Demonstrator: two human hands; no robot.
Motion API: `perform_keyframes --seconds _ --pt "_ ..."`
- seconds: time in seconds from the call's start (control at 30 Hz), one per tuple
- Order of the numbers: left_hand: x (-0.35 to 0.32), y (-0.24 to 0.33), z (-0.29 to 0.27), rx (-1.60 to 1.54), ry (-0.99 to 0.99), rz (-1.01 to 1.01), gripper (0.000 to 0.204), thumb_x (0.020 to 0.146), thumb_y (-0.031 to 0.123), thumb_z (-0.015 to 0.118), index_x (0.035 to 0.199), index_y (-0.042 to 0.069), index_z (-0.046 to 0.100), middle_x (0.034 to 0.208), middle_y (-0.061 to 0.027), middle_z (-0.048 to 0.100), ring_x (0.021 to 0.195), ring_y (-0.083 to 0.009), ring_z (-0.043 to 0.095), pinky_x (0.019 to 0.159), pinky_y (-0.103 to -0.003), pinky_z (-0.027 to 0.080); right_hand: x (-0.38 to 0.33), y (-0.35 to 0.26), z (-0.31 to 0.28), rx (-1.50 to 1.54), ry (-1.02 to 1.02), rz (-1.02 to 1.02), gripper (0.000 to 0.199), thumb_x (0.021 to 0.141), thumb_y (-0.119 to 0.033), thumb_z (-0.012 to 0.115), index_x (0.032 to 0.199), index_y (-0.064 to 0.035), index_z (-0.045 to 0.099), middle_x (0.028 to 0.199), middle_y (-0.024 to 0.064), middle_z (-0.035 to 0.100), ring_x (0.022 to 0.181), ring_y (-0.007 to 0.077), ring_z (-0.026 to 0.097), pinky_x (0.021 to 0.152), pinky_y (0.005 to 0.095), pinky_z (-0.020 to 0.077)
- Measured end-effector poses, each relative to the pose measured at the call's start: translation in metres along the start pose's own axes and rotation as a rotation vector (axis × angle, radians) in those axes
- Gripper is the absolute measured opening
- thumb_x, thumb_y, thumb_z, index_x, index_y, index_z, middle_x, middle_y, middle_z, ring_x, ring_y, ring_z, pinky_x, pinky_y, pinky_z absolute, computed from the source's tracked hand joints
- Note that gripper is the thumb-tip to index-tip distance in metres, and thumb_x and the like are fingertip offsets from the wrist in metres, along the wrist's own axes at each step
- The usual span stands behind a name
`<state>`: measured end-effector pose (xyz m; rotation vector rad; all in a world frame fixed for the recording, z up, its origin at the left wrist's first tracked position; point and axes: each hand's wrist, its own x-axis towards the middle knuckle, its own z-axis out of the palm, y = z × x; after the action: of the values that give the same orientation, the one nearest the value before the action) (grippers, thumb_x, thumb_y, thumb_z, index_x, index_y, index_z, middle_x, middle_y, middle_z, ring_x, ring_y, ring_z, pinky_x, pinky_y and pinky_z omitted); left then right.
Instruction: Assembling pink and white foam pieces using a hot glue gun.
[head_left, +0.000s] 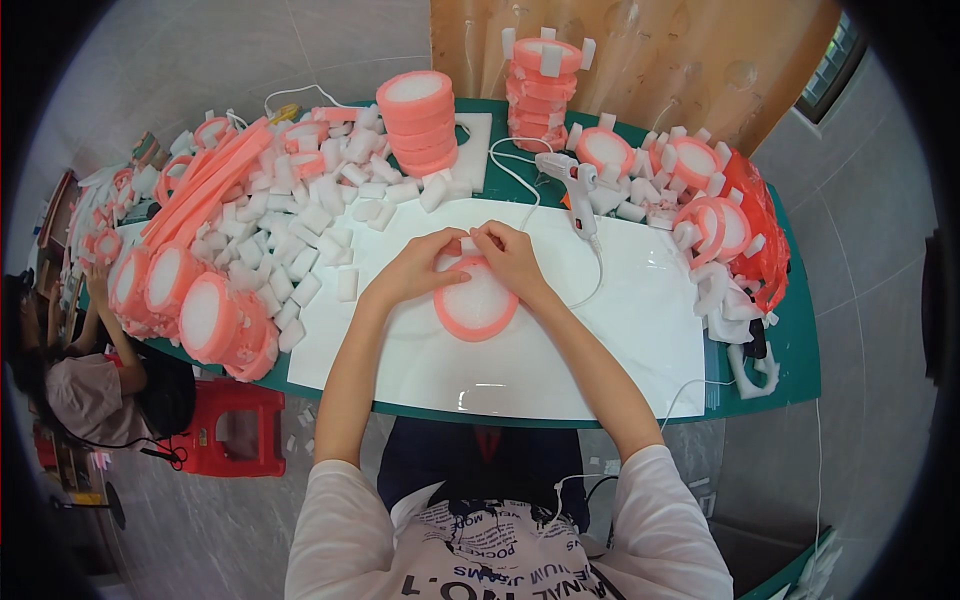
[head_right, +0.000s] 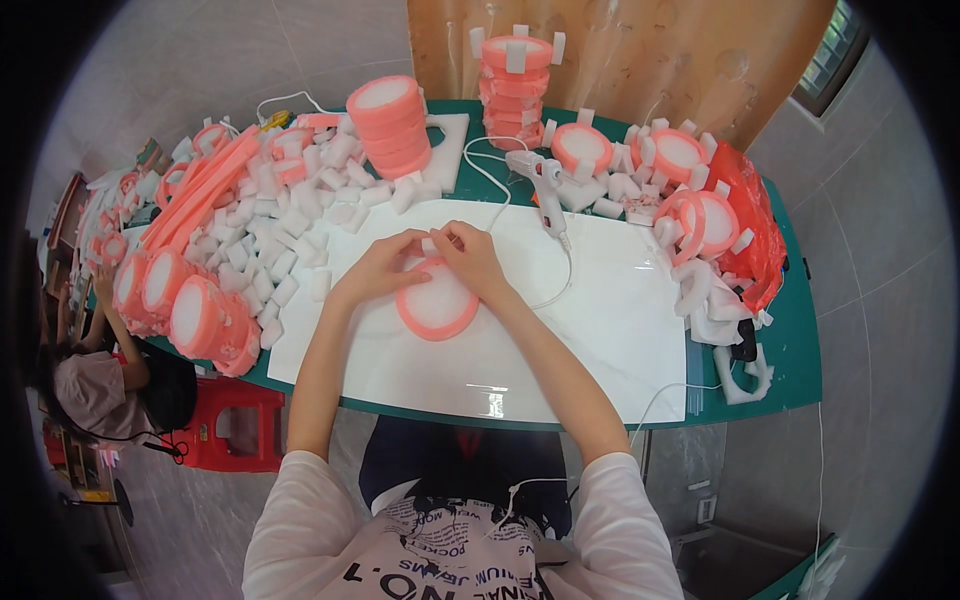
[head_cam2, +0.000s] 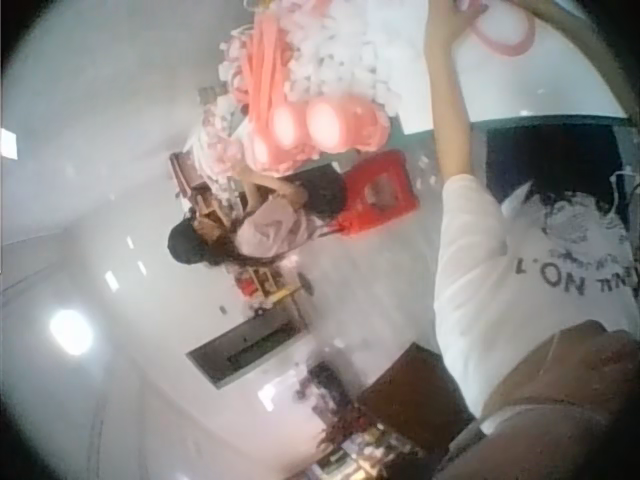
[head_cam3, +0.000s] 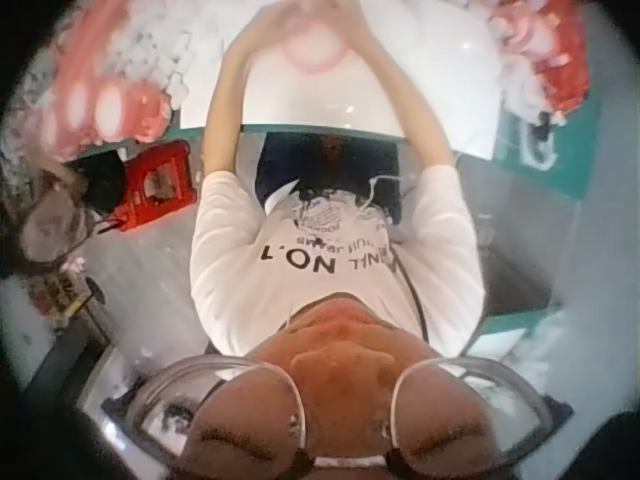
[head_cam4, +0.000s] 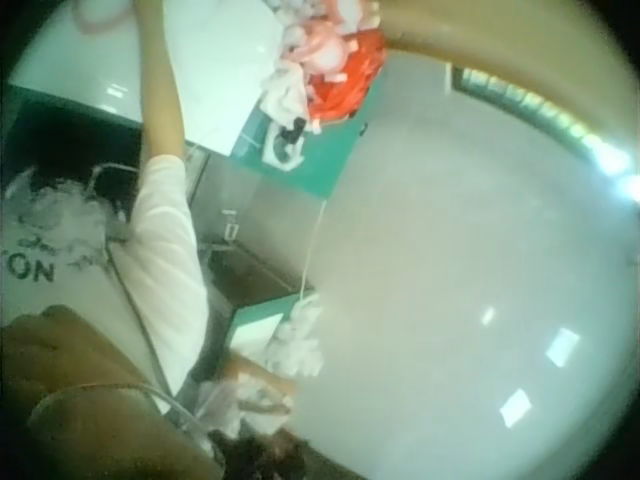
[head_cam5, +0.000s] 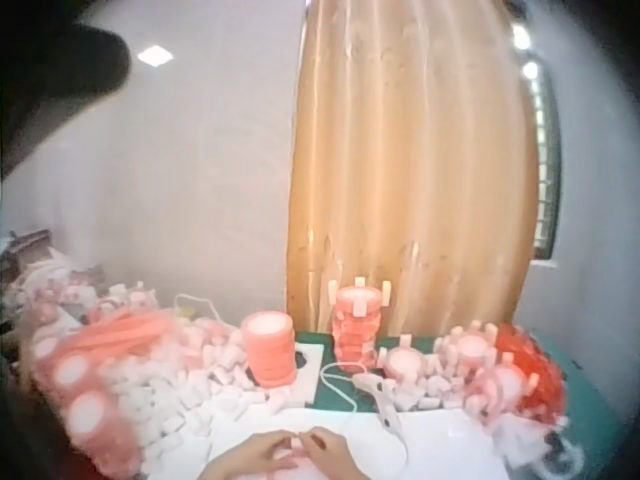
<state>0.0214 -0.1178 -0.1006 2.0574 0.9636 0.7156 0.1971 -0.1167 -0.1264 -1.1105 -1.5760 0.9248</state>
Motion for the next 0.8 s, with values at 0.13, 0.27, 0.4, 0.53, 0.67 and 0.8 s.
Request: perform_keyframes --seconds 0.13,0.27,0.4,0.53,0.67,0.8 --pt "-0.0009 -0.0019 -0.0005 0.008 0.007 0.008 0.051 0.068 0.015 0.07 0.113 0.002 0.049 0.098 -0.0138 0.059 0.092 -0.0241 0.057 0.081 -0.032 0.044 0.0004 -0.0002 0.001 0.005 -0.006 0.004 0.022 0.082 -0.019 0.056 0.075 0.0013 0.056 0.064 0.0081 0.057 0.056 0.0123 0.052 0.054 0.0246 0.0415" --pt "-0.0008 0.0027 -0.0015 0.006 -0.002 0.004 0.051 0.068 0.015 0.07 0.113 0.002 0.049 0.097 -0.0136 0.059 0.091 -0.0239 0.057 0.081 -0.031 0.044 -0.0001 0.0018 0.0007 0.005 0.005 -0.001 0.022 0.082 -0.019 0.056 0.075 0.0015 0.056 0.064 0.0086 0.057 0.056 0.0125 0.052 0.054 0.0247 0.0415" --pt "-0.0005 -0.0008 -0.0002 -0.001 0.002 0.01 0.051 0.068 0.014 0.07 0.113 0.003 0.049 0.095 -0.0132 0.059 0.09 -0.0236 0.057 0.081 -0.031 0.044 0.0004 0.0029 0.0014 0.011 0.012 -0.013 0.022 0.082 -0.019 0.056 0.075 0.0019 0.056 0.064 0.0087 0.057 0.055 0.0125 0.052 0.053 0.0249 0.0414" --pt "-0.0004 -0.0009 0.0004 -0.005 0.008 0.012 0.052 0.067 0.015 0.07 0.113 0.003 0.049 0.095 -0.0132 0.059 0.09 -0.0236 0.057 0.081 -0.032 0.044 0.0001 0.0009 0.0003 -0.007 0.003 -0.005 0.022 0.082 -0.019 0.056 0.075 0.0018 0.056 0.064 0.0085 0.057 0.056 0.0125 0.052 0.054 0.0249 0.0416" --pt "-0.0008 -0.0027 0.0003 -0.011 0.006 0.008 0.052 0.067 0.015 0.07 0.113 0.003 0.049 0.095 -0.0133 0.059 0.09 -0.0237 0.057 0.081 -0.032 0.044 0.0 -0.0011 0.0007 0.006 0.003 0.0 0.022 0.082 -0.019 0.056 0.075 0.0019 0.056 0.064 0.0079 0.057 0.056 0.0122 0.052 0.054 0.0248 0.0416" --pt "-0.0006 0.0018 0.0004 -0.012 0.01 0.014 0.051 0.068 0.015 0.07 0.113 0.002 0.049 0.096 -0.0133 0.059 0.09 -0.0237 0.057 0.081 -0.032 0.044 -0.0001 -0.0006 -0.0003 -0.004 0.004 -0.001 0.022 0.082 -0.019 0.056 0.074 0.0018 0.056 0.064 0.0076 0.057 0.056 0.0118 0.051 0.054 0.0246 0.0415"
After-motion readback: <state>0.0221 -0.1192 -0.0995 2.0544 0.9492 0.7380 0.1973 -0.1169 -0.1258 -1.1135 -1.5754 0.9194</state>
